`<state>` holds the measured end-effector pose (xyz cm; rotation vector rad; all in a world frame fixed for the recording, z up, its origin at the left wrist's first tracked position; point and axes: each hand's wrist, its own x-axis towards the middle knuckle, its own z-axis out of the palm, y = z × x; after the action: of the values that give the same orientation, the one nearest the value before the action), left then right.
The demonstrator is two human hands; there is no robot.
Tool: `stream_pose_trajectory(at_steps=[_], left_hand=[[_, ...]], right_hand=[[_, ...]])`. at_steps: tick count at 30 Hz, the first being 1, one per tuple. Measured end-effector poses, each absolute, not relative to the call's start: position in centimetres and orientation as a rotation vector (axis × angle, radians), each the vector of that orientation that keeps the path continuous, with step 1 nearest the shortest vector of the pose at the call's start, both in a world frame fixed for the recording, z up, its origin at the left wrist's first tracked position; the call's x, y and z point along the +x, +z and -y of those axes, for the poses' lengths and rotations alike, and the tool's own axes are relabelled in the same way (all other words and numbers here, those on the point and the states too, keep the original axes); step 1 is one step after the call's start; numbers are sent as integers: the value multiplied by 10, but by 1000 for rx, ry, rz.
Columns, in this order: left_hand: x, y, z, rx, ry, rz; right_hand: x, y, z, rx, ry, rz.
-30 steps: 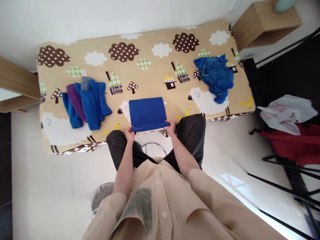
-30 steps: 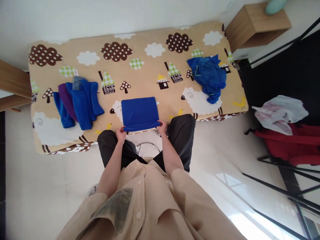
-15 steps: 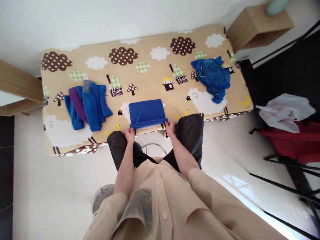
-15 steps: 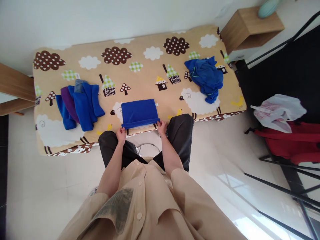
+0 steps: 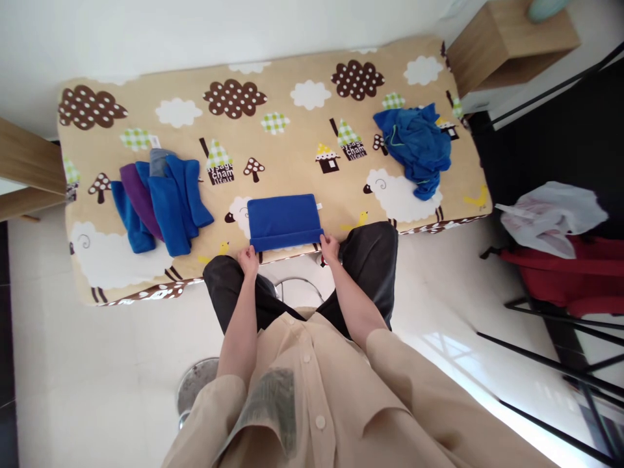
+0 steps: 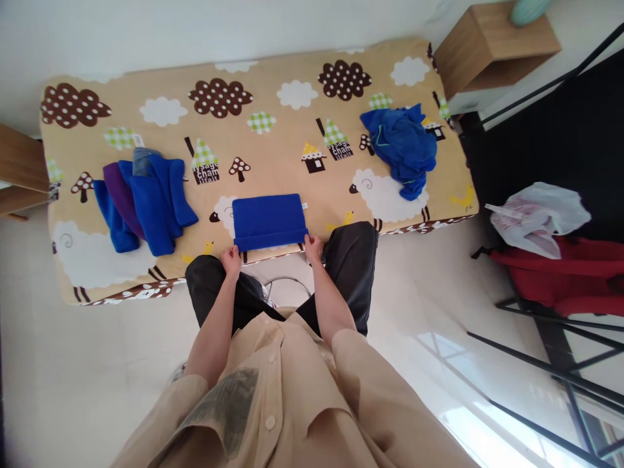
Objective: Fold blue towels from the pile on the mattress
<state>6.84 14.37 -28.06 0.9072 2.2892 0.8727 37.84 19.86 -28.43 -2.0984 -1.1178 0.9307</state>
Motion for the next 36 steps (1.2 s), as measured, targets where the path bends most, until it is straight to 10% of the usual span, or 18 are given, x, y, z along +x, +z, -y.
stream_pose_trajectory(at_steps=[36], left_hand=[[68,-279,-149,851,904,-2275]], right_hand=[[378,-292,-200,-2037,940,1009]])
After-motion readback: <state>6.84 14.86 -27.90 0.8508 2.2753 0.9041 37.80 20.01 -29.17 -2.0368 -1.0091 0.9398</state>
